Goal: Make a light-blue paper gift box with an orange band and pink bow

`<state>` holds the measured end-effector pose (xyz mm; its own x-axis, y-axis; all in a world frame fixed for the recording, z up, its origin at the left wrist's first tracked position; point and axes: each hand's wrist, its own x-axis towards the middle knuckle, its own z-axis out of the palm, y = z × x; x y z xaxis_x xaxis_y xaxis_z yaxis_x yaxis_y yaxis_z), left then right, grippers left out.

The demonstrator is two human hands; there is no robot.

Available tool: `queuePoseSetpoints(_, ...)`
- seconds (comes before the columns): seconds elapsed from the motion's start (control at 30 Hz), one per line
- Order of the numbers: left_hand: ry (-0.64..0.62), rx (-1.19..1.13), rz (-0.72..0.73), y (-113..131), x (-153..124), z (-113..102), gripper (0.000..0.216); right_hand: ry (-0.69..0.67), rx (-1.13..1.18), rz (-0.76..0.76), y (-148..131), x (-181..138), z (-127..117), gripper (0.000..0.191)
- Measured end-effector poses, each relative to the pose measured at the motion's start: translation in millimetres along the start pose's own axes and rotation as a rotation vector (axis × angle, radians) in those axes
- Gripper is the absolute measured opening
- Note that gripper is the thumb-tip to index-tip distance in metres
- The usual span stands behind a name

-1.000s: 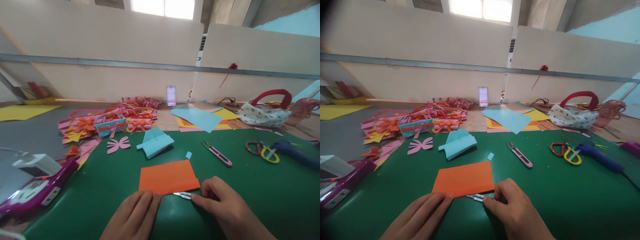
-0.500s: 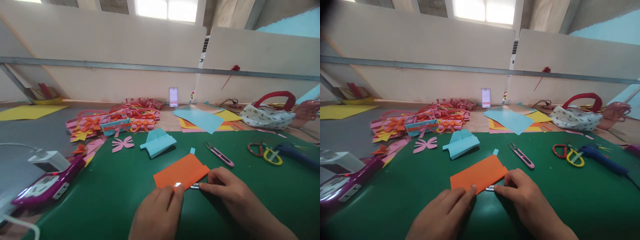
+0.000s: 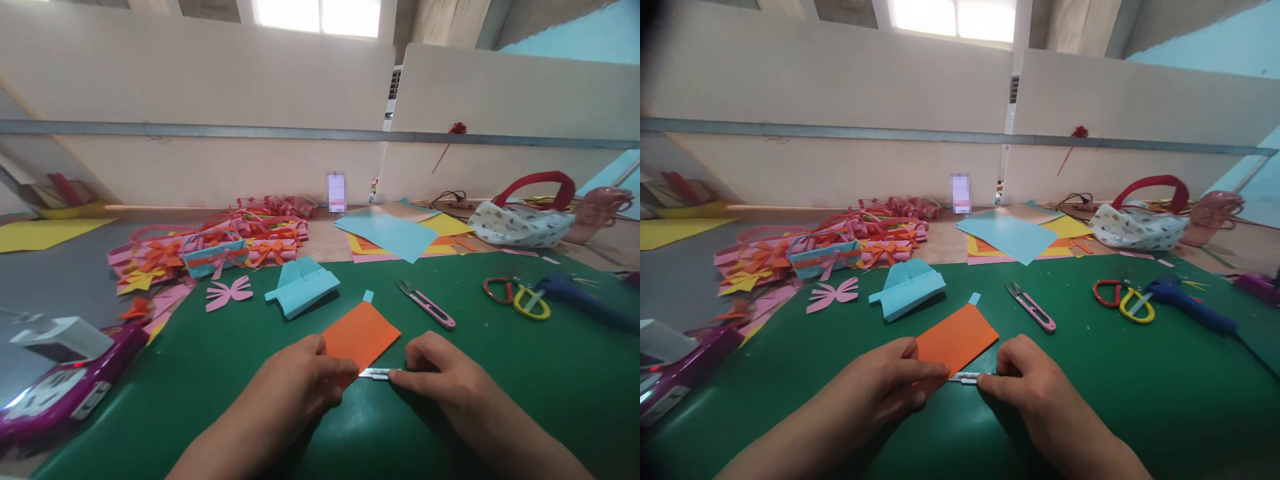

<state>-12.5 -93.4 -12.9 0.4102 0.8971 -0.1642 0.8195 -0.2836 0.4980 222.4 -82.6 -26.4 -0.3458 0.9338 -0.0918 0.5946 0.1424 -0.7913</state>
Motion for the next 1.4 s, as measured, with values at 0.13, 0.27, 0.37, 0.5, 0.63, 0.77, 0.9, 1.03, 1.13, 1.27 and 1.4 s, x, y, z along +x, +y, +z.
queuePoseSetpoints(0.13,0.001,-0.028,0.006,-2.7,0.2,1.6,0.037,-0.034,0.060,0.043,-5.7,-2.3,2.8,0.028)
queuePoseSetpoints(0.27,-0.014,-0.006,0.005,-2.1,-1.5,0.5,0.034,-0.038,0.084,0.111,-6.2,-5.9,3.9,0.030)
queuePoseSetpoints(0.37,-0.022,-0.008,0.029,-2.2,-2.5,-1.4,0.032,-0.034,0.112,0.181,-8.9,-5.2,6.2,0.031)
queuePoseSetpoints(0.5,-0.060,-0.060,0.084,-0.7,-4.1,-9.2,0.027,-0.090,0.130,0.137,-20.1,-0.9,14.1,0.028)
queuePoseSetpoints(0.63,-0.121,-0.096,0.107,3.7,-3.8,-23.6,0.028,-0.122,0.121,0.103,-31.9,0.8,22.8,0.027)
queuePoseSetpoints(0.77,-0.181,-0.103,0.071,1.1,1.1,-33.6,0.040,-0.125,0.113,0.110,-34.1,0.5,25.3,0.029)
queuePoseSetpoints(0.9,-0.203,-0.065,0.021,-2.5,4.2,-37.3,0.056,-0.144,0.093,0.051,-31.5,1.6,23.1,0.027)
queuePoseSetpoints(1.03,-0.223,-0.120,0.085,0.7,4.3,-39.0,0.029,-0.177,0.089,0.029,-32.0,2.1,30.5,0.025)
queuePoseSetpoints(1.13,-0.218,-0.121,0.100,0.9,4.0,-36.0,0.029,-0.246,0.065,-0.010,-32.0,-4.1,38.1,0.023)
queuePoseSetpoints(1.27,-0.122,-0.073,0.052,-3.3,3.0,-28.0,0.043,-0.184,-0.021,-0.067,-18.4,-15.5,14.7,0.019)
queuePoseSetpoints(1.4,-0.096,-0.097,0.052,-2.6,1.4,-23.8,0.042,0.335,-0.307,-0.259,27.1,-12.9,-48.3,0.026)
